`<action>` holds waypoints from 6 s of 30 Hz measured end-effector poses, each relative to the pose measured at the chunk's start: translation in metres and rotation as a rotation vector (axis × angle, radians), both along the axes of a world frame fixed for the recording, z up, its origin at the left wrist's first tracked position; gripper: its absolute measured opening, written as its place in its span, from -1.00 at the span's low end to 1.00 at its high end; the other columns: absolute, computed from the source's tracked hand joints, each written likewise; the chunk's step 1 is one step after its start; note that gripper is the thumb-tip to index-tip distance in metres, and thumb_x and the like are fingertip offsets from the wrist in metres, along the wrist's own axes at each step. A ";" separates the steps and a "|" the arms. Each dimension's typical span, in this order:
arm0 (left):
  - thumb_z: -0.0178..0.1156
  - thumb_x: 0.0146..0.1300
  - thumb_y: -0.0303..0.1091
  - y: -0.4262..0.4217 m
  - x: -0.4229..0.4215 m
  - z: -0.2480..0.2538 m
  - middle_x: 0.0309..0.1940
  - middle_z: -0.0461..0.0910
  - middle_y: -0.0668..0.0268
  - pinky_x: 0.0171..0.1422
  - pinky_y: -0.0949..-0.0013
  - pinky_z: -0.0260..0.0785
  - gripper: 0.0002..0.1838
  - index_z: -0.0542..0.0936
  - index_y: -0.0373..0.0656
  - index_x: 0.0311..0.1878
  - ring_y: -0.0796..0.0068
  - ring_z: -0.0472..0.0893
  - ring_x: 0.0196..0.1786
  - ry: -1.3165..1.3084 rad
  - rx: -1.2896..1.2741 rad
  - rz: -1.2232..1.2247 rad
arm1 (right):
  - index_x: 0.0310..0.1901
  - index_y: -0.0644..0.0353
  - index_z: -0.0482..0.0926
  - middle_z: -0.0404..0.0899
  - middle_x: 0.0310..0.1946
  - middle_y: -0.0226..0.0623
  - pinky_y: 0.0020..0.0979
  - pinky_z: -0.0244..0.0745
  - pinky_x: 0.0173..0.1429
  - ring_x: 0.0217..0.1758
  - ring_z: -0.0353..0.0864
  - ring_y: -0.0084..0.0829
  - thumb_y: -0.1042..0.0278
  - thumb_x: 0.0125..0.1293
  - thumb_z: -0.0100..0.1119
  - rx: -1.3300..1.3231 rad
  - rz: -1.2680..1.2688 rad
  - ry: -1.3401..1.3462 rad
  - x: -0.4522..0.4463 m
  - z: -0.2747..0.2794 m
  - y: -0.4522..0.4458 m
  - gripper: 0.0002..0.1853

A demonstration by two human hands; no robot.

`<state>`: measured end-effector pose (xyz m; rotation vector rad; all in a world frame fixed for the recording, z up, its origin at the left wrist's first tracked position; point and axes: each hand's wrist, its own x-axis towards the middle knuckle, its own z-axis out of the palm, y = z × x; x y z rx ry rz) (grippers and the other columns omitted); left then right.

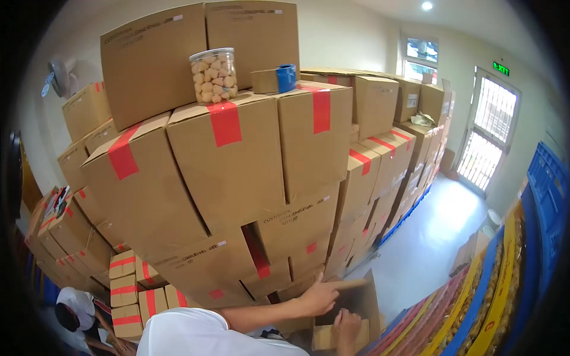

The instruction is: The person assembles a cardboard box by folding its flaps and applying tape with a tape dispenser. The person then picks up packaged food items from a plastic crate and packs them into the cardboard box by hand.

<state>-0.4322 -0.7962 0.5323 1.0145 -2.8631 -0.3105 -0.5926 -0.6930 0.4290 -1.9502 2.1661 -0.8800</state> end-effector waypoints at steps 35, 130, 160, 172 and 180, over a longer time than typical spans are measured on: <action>0.18 0.42 0.11 -0.041 -0.064 -0.121 0.65 0.02 -0.05 0.61 -0.39 -0.15 -0.13 0.15 -0.15 0.63 -0.06 0.09 0.64 0.237 0.109 0.202 | 0.50 0.33 0.28 0.17 0.56 0.19 0.21 -0.23 0.69 0.67 0.01 0.17 0.00 0.36 0.27 0.198 -0.043 -0.106 0.002 -0.006 0.052 -0.18; 0.30 0.31 0.18 -0.093 -0.048 -0.165 -0.01 0.70 -0.04 0.12 -0.10 0.49 -0.40 0.58 -0.16 0.15 -0.18 0.66 0.04 0.397 0.225 0.196 | 0.27 0.30 0.46 0.61 0.03 -0.12 -0.22 0.47 0.22 0.07 0.61 -0.26 0.10 0.46 0.34 -0.366 -0.860 -0.423 -0.140 -0.012 0.064 -0.46; 0.28 0.35 0.16 -0.062 -0.001 -0.128 0.13 0.66 0.14 0.16 0.09 0.55 -0.26 0.42 0.01 0.49 0.06 0.68 0.12 0.414 0.223 0.143 | 0.54 0.18 0.33 0.58 0.32 -0.12 -0.27 0.42 0.38 0.27 0.61 -0.24 0.24 0.49 0.28 -0.262 -0.704 -0.447 -0.073 0.059 0.083 -0.34; 0.28 0.37 0.11 -0.066 -0.024 -0.121 0.00 0.67 0.14 0.05 0.05 0.57 -0.31 0.46 -0.10 0.43 0.00 0.70 0.02 0.385 0.147 0.098 | 0.58 0.05 0.31 0.55 -0.27 -0.50 -0.54 0.37 -0.27 -0.35 0.42 -0.69 0.11 0.54 0.22 -0.403 -0.750 -1.007 -0.108 0.032 0.070 -0.35; 0.28 0.38 0.11 -0.065 -0.027 -0.134 0.16 0.64 0.08 0.16 0.00 0.53 -0.28 0.42 -0.12 0.45 -0.04 0.65 0.15 0.376 0.061 0.118 | 0.55 0.15 0.32 0.63 0.07 -0.31 -0.44 0.51 0.05 -0.09 0.61 -0.53 0.23 0.52 0.22 -0.171 -0.592 -0.767 -0.112 0.008 0.081 -0.36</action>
